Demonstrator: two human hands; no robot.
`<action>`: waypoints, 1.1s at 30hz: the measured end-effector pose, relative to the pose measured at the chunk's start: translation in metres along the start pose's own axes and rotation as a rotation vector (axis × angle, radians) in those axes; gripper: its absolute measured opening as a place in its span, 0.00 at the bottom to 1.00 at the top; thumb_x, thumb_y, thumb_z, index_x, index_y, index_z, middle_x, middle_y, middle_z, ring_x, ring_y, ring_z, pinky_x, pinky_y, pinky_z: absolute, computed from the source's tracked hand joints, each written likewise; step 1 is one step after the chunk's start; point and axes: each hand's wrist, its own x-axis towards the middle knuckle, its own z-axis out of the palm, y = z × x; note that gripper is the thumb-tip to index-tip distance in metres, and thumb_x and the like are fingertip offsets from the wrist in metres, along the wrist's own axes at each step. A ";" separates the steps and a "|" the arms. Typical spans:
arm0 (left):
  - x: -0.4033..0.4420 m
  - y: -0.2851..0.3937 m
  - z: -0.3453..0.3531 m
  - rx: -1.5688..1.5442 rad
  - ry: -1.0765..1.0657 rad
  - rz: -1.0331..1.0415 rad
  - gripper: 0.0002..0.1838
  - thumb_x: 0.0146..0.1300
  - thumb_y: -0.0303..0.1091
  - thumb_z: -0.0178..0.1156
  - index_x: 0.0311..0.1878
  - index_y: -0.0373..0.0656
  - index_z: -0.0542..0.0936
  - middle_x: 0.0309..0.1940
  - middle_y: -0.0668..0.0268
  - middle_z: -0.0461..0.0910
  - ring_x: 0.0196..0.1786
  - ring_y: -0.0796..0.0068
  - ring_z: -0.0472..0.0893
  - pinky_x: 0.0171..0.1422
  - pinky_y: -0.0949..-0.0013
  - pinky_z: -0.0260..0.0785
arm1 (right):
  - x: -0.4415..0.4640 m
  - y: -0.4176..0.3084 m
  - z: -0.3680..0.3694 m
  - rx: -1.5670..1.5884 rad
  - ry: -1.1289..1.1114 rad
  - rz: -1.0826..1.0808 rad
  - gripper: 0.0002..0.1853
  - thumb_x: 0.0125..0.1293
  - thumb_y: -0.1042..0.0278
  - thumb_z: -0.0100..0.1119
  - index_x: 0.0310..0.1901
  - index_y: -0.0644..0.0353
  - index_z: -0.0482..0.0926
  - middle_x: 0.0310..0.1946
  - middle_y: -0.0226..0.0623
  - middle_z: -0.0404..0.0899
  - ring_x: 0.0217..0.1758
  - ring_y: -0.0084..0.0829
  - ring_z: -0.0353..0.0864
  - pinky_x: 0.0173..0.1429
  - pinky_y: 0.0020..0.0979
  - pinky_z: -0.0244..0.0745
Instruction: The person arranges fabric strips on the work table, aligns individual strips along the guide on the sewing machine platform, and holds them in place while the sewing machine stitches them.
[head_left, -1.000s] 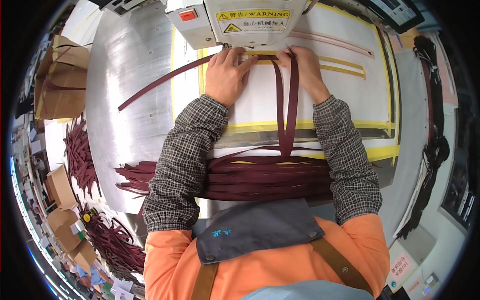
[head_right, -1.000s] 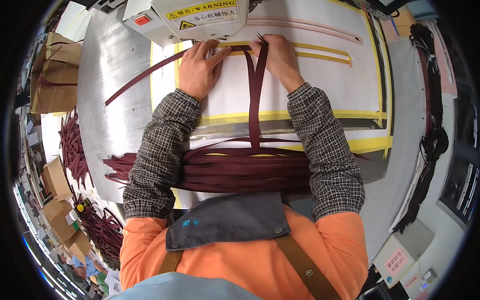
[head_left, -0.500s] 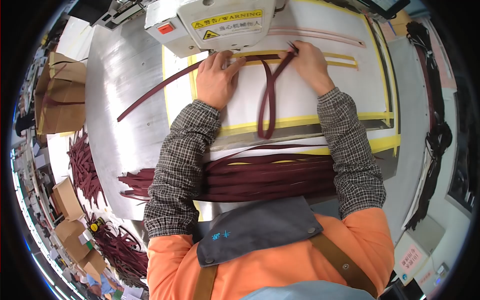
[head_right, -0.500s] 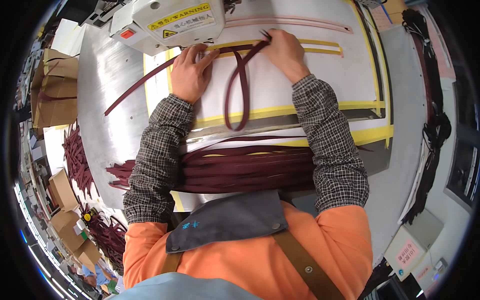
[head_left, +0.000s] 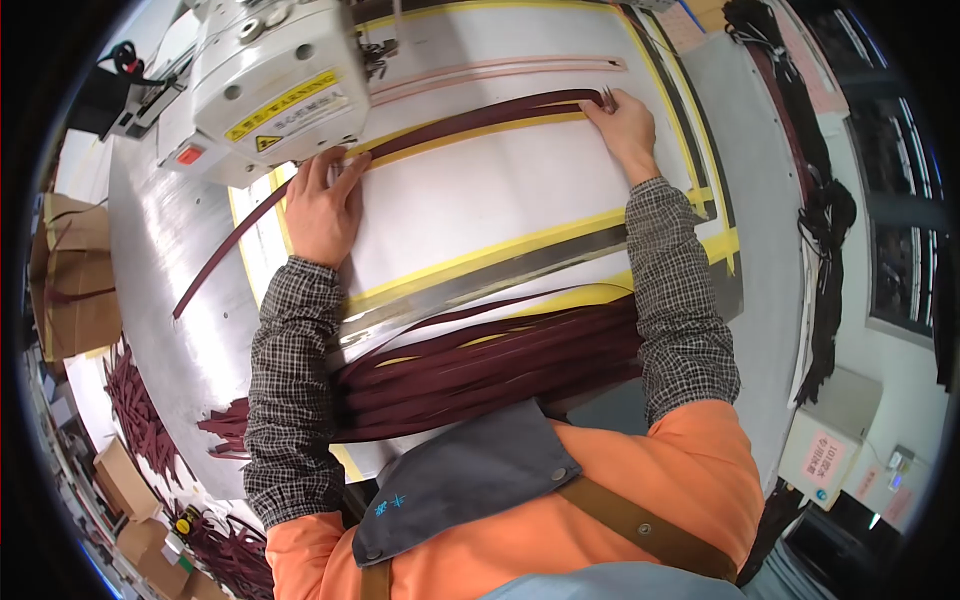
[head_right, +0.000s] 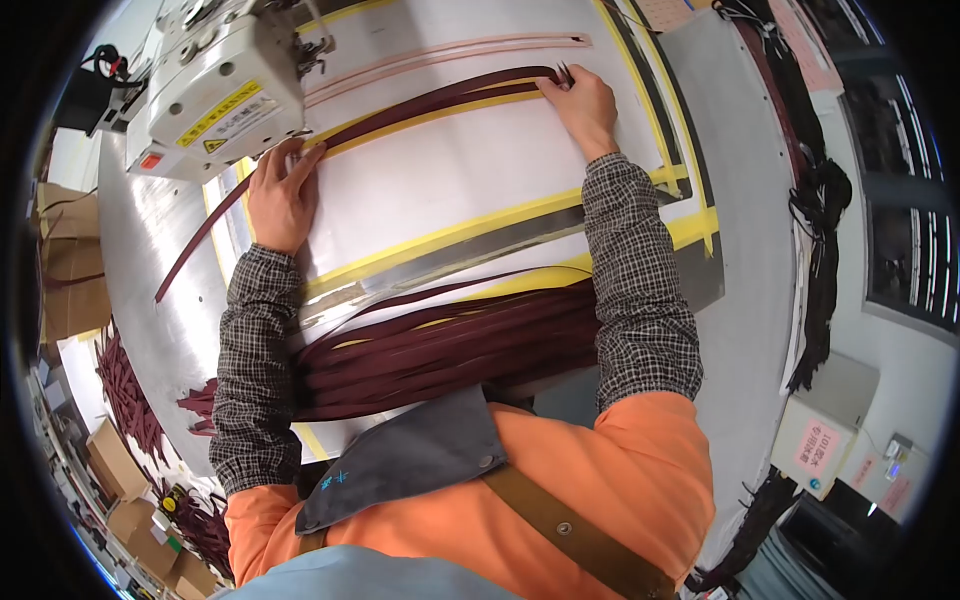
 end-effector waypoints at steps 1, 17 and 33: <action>-0.001 -0.001 0.001 0.000 -0.008 0.003 0.20 0.69 0.31 0.69 0.63 0.60 0.92 0.61 0.64 0.87 0.64 0.55 0.85 0.69 0.53 0.77 | 0.000 0.004 0.000 0.007 0.025 -0.012 0.23 0.67 0.45 0.79 0.39 0.61 0.86 0.34 0.41 0.90 0.40 0.42 0.91 0.47 0.42 0.81; 0.003 0.002 -0.002 -0.008 -0.005 0.018 0.20 0.69 0.29 0.68 0.62 0.57 0.92 0.60 0.64 0.87 0.62 0.56 0.85 0.67 0.53 0.79 | -0.030 0.032 -0.003 -0.221 0.271 -0.728 0.22 0.66 0.67 0.77 0.62 0.53 0.90 0.63 0.27 0.89 0.64 0.33 0.88 0.59 0.35 0.91; 0.001 0.000 -0.002 -0.026 -0.024 0.011 0.20 0.69 0.29 0.68 0.62 0.58 0.92 0.60 0.64 0.87 0.62 0.56 0.85 0.67 0.53 0.78 | -0.027 0.035 0.001 -0.287 0.174 -0.711 0.23 0.65 0.64 0.77 0.62 0.53 0.89 0.63 0.28 0.90 0.67 0.32 0.86 0.62 0.37 0.91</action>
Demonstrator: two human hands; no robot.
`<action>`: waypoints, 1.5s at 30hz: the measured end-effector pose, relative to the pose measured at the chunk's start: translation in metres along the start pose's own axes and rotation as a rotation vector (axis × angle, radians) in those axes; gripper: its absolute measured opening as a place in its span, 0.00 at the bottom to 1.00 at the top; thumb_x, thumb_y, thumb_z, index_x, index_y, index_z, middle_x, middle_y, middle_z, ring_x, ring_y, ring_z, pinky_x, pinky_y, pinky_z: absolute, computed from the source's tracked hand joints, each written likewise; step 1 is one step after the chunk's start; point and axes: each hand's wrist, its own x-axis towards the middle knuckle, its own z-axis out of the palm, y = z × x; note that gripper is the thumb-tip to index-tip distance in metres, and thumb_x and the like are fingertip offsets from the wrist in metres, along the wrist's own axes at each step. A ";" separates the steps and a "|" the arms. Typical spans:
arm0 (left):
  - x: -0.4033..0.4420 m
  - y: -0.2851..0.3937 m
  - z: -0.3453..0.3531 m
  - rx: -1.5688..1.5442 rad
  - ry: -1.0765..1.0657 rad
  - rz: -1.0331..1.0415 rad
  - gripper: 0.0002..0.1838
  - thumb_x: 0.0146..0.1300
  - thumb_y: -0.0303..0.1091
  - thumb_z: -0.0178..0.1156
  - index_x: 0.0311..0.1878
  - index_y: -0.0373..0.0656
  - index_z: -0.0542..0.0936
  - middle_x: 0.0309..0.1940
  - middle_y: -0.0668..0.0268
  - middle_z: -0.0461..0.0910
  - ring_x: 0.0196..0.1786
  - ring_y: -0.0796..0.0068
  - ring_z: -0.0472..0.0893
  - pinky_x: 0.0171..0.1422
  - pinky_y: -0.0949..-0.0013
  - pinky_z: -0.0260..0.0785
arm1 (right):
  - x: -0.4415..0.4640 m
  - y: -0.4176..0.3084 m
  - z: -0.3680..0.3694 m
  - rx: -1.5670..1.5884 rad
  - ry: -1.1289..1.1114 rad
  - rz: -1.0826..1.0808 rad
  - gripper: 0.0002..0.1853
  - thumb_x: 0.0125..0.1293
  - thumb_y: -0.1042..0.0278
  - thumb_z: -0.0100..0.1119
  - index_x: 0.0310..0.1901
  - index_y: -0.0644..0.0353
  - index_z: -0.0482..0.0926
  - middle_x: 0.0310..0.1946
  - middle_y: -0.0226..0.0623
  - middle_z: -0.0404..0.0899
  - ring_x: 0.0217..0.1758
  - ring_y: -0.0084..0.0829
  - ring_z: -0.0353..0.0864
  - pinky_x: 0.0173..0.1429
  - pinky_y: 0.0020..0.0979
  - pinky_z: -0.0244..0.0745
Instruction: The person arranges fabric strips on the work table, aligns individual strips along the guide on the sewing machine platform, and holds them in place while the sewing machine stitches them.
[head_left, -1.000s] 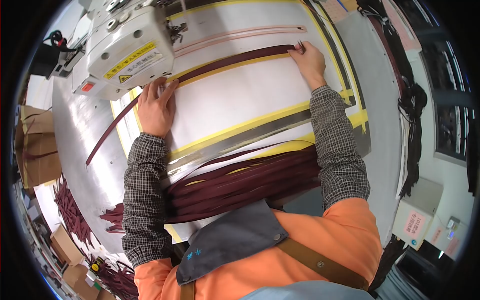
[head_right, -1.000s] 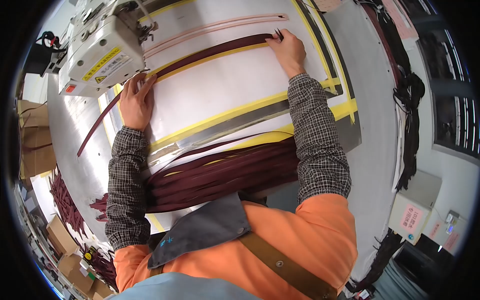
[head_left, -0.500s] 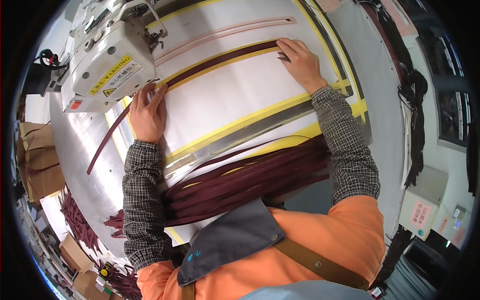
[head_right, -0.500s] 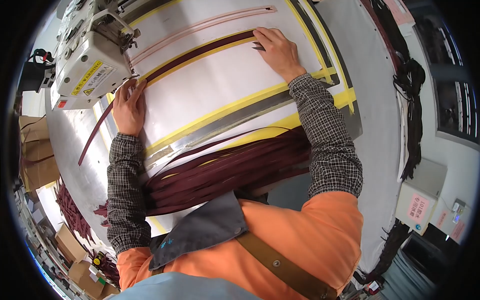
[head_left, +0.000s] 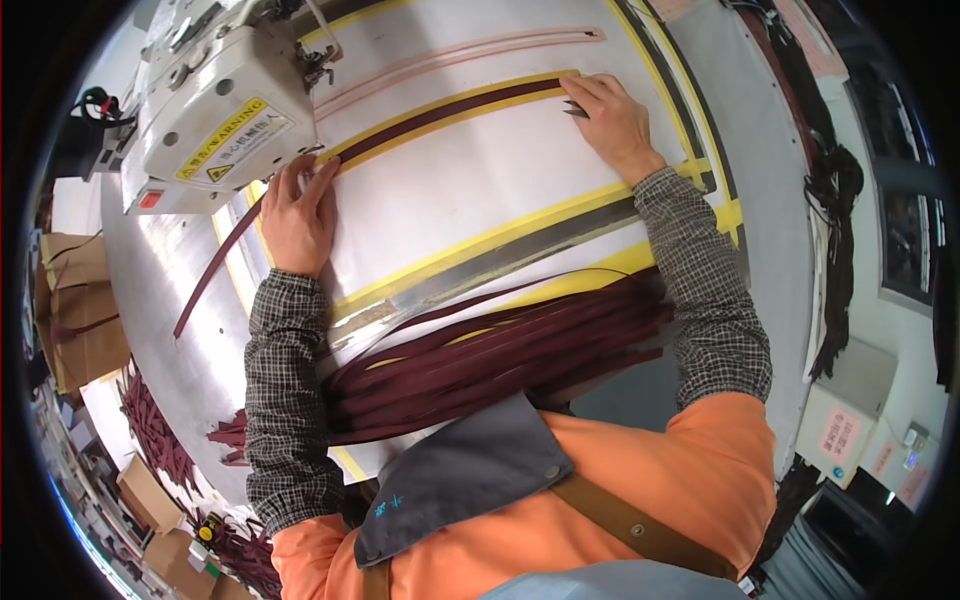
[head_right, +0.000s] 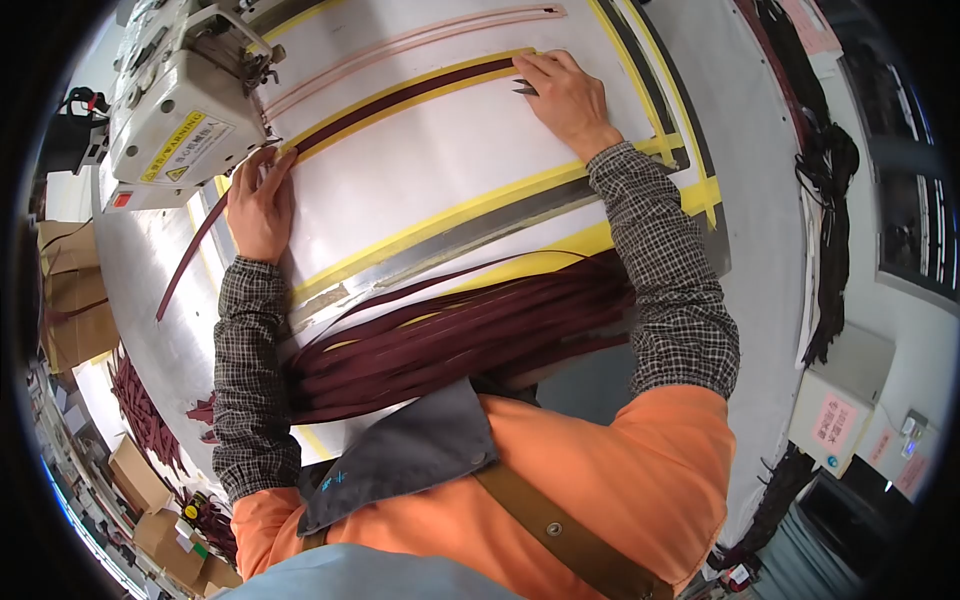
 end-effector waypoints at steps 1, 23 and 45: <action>0.000 0.000 0.001 -0.002 0.000 -0.001 0.20 0.69 0.30 0.68 0.62 0.58 0.92 0.60 0.64 0.87 0.62 0.56 0.85 0.67 0.53 0.78 | 0.005 -0.004 -0.001 -0.039 -0.014 0.005 0.22 0.67 0.63 0.75 0.63 0.54 0.89 0.63 0.30 0.90 0.67 0.33 0.87 0.62 0.37 0.91; -0.002 -0.002 0.004 0.013 0.018 -0.025 0.20 0.70 0.32 0.69 0.62 0.60 0.92 0.61 0.63 0.87 0.65 0.54 0.85 0.70 0.52 0.77 | 0.024 -0.083 0.012 -0.004 0.061 0.067 0.18 0.73 0.59 0.71 0.59 0.57 0.90 0.56 0.35 0.92 0.61 0.34 0.91 0.56 0.37 0.92; -0.002 -0.002 0.005 0.008 0.037 -0.013 0.18 0.70 0.32 0.69 0.61 0.59 0.92 0.60 0.64 0.87 0.63 0.56 0.85 0.69 0.52 0.77 | 0.025 -0.082 0.001 -0.036 -0.024 0.056 0.18 0.74 0.62 0.69 0.61 0.57 0.90 0.56 0.34 0.91 0.61 0.38 0.89 0.56 0.40 0.90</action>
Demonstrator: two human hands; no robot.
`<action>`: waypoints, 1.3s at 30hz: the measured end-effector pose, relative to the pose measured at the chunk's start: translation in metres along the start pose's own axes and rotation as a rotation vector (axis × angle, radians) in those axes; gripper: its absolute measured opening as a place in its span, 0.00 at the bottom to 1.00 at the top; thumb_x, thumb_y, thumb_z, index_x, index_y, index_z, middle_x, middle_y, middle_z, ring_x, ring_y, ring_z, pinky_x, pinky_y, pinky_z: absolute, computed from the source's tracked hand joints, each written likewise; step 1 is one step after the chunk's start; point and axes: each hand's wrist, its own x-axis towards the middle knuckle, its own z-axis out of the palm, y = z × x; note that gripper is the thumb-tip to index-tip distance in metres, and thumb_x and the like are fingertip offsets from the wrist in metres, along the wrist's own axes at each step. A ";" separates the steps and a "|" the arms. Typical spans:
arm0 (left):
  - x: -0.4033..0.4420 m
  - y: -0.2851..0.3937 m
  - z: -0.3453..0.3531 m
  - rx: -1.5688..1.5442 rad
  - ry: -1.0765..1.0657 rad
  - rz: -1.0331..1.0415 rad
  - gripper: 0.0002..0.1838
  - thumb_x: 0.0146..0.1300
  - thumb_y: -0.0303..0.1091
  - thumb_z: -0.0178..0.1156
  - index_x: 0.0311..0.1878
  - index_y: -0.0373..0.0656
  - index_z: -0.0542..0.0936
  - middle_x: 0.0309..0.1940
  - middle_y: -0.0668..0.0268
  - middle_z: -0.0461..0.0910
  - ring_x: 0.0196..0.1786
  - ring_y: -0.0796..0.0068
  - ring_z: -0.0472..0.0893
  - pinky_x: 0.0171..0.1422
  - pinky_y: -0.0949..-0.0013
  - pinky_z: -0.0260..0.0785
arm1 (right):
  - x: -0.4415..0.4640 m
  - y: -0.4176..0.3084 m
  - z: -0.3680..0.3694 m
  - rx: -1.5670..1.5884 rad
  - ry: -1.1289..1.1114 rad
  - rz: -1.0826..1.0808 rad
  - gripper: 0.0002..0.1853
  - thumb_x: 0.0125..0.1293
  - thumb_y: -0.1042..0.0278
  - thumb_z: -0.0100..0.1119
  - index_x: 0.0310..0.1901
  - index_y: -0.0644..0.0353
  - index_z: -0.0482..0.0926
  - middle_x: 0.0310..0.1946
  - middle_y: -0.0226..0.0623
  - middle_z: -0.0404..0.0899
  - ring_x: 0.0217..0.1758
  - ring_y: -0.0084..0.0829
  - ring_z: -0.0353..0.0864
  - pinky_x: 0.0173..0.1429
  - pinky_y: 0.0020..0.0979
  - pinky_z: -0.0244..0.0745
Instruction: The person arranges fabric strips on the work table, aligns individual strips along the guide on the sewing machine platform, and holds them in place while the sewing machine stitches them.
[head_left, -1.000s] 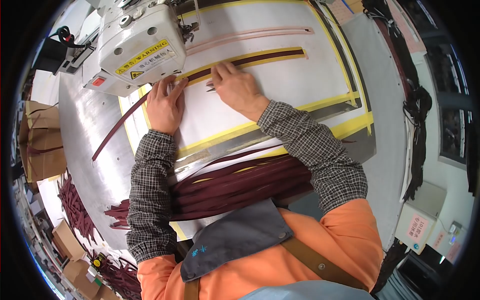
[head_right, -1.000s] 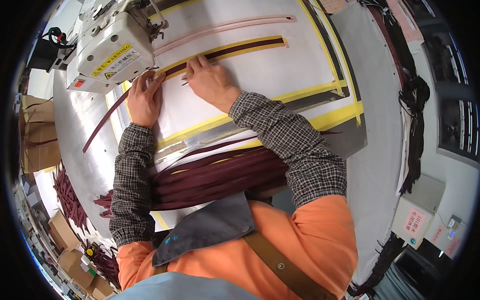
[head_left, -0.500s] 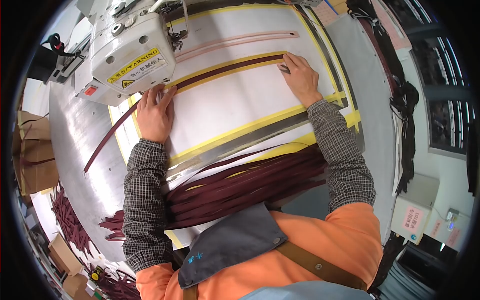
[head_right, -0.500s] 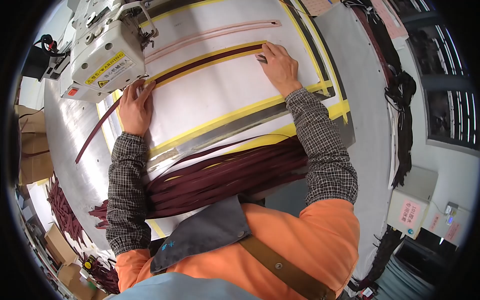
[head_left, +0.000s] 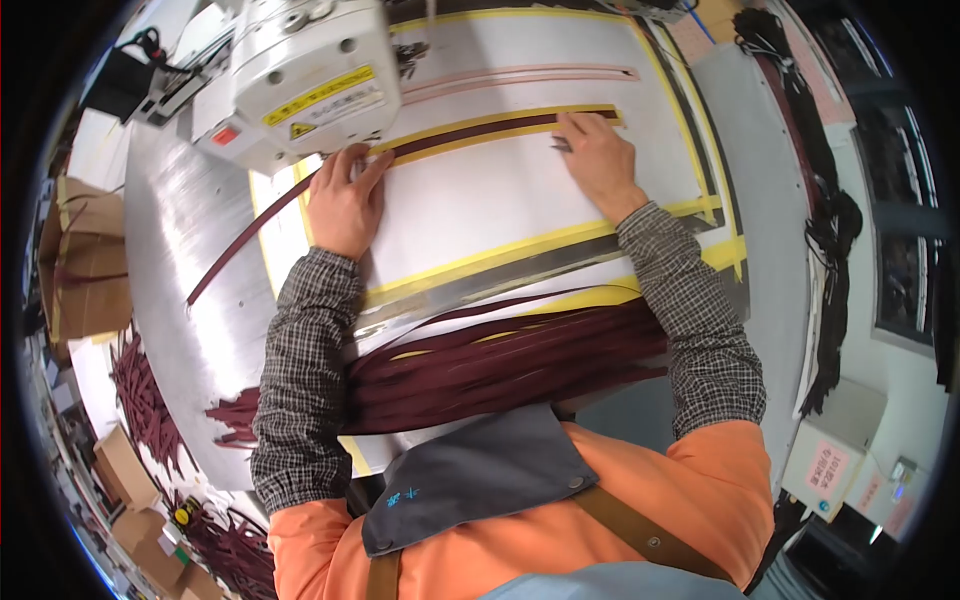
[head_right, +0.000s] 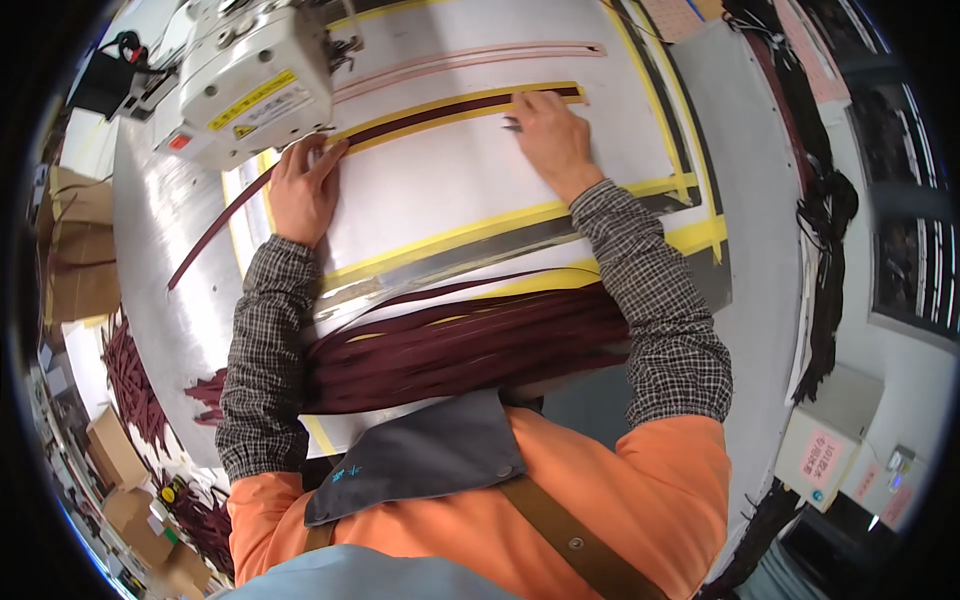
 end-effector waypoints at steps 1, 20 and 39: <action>0.000 0.000 0.000 -0.002 -0.009 -0.003 0.19 0.70 0.32 0.69 0.61 0.59 0.92 0.60 0.63 0.87 0.64 0.56 0.85 0.70 0.52 0.77 | 0.004 -0.025 0.004 0.040 0.023 -0.034 0.17 0.74 0.62 0.69 0.61 0.57 0.90 0.55 0.34 0.91 0.61 0.38 0.89 0.55 0.39 0.90; -0.014 -0.014 -0.009 -0.090 0.030 0.021 0.15 0.74 0.33 0.69 0.61 0.44 0.91 0.62 0.55 0.88 0.64 0.53 0.87 0.66 0.54 0.84 | 0.036 -0.192 0.016 0.265 -0.003 -0.234 0.21 0.74 0.63 0.65 0.64 0.63 0.87 0.58 0.35 0.86 0.71 0.37 0.81 0.58 0.38 0.91; -0.010 -0.023 -0.006 -0.058 0.010 0.034 0.21 0.75 0.38 0.69 0.66 0.43 0.88 0.64 0.52 0.85 0.61 0.49 0.84 0.69 0.51 0.79 | 0.047 -0.190 0.025 0.262 -0.027 -0.193 0.26 0.69 0.60 0.72 0.67 0.57 0.86 0.64 0.32 0.86 0.72 0.35 0.81 0.62 0.37 0.89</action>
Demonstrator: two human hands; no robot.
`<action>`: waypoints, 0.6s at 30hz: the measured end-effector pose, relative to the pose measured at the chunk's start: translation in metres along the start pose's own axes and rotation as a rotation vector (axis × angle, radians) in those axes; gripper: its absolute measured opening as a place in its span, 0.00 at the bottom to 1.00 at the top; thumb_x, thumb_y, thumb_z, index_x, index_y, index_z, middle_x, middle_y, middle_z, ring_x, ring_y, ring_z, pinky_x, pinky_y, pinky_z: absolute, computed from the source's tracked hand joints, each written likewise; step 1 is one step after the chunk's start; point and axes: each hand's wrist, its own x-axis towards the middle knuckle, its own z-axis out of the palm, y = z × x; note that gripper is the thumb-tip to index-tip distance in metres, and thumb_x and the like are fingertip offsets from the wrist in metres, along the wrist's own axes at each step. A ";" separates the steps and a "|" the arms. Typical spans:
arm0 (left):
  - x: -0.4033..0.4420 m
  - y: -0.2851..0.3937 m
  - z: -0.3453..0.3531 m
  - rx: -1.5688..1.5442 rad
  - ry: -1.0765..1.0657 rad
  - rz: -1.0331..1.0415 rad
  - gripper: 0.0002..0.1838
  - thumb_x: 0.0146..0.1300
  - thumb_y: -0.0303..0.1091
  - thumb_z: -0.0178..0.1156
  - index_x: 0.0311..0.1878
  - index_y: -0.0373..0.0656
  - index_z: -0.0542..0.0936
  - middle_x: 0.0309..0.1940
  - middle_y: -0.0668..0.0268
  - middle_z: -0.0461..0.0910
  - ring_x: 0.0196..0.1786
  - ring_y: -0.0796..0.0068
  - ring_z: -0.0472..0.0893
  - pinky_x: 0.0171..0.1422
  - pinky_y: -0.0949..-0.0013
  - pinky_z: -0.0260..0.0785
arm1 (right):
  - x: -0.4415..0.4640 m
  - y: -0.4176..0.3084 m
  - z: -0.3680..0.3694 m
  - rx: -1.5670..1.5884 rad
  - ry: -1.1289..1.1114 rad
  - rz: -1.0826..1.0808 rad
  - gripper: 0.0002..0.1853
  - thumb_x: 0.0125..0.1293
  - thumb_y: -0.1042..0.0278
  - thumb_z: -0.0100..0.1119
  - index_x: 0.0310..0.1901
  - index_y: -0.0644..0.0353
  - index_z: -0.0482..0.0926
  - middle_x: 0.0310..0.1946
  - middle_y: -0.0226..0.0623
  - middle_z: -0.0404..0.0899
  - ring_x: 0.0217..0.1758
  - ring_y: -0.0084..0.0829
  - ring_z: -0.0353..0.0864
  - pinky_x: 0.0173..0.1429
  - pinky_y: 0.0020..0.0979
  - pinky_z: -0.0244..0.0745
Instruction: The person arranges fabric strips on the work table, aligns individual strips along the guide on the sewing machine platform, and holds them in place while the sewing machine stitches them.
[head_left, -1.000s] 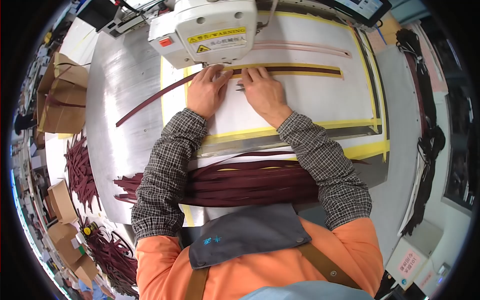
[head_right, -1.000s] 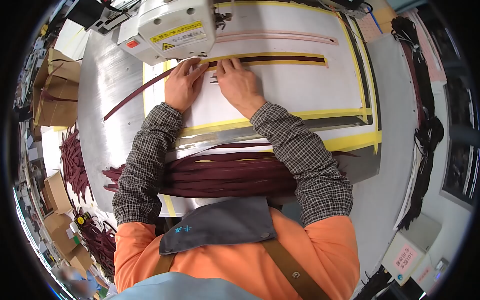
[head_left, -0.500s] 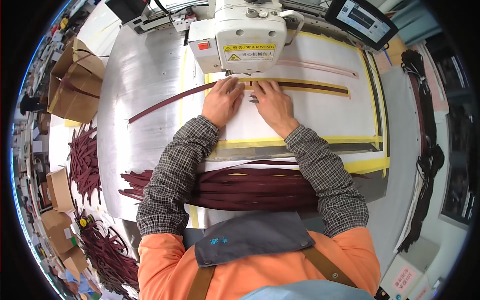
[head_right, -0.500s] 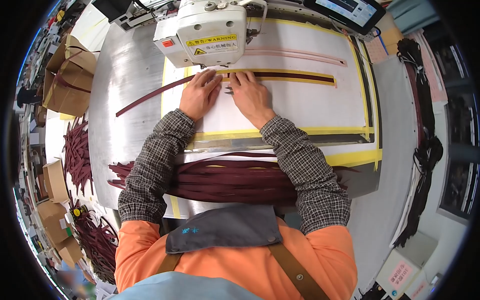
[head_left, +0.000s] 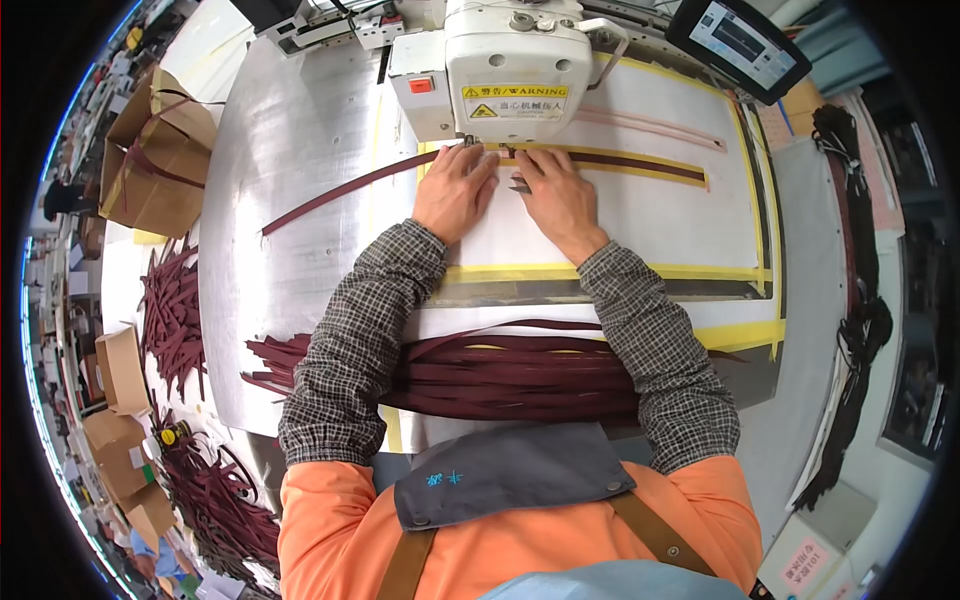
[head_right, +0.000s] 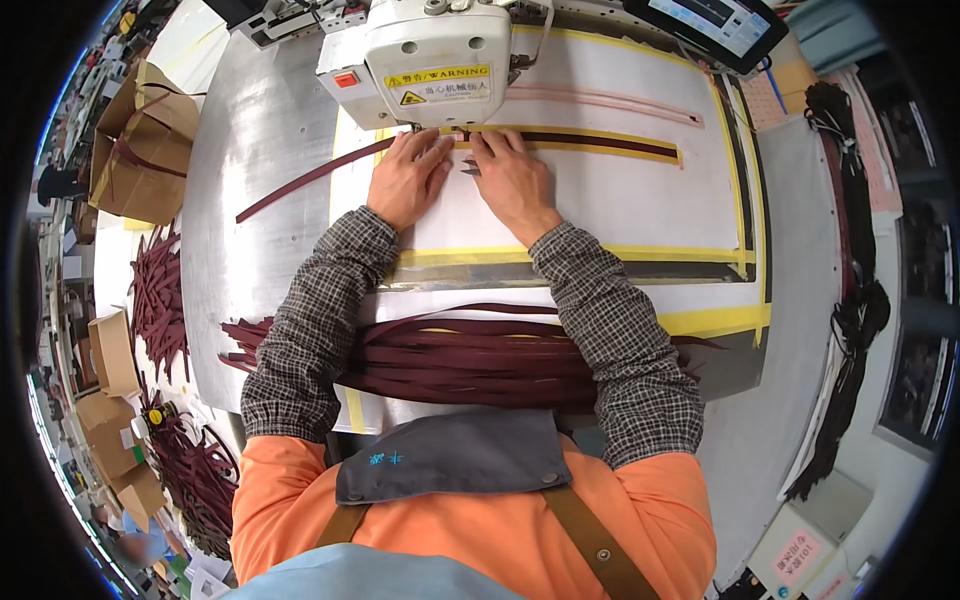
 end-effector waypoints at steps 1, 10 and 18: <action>0.001 0.001 -0.001 -0.006 -0.009 -0.002 0.21 0.75 0.40 0.69 0.67 0.43 0.88 0.64 0.52 0.85 0.62 0.49 0.83 0.69 0.51 0.79 | 0.001 0.000 -0.001 -0.008 -0.007 0.000 0.26 0.69 0.59 0.72 0.67 0.57 0.86 0.64 0.32 0.86 0.72 0.34 0.82 0.61 0.37 0.89; 0.008 0.007 -0.009 0.113 -0.143 -0.066 0.24 0.78 0.55 0.64 0.72 0.62 0.87 0.59 0.56 0.84 0.60 0.54 0.81 0.63 0.54 0.81 | 0.003 -0.003 0.002 0.027 0.033 -0.014 0.22 0.69 0.57 0.74 0.62 0.56 0.89 0.60 0.29 0.88 0.68 0.32 0.85 0.59 0.37 0.90; 0.009 0.005 -0.021 0.168 -0.185 -0.140 0.21 0.78 0.51 0.64 0.69 0.61 0.89 0.56 0.54 0.83 0.63 0.51 0.81 0.70 0.47 0.77 | -0.004 0.016 -0.007 -0.019 0.044 -0.020 0.22 0.70 0.56 0.75 0.62 0.56 0.89 0.58 0.29 0.88 0.65 0.33 0.86 0.56 0.38 0.90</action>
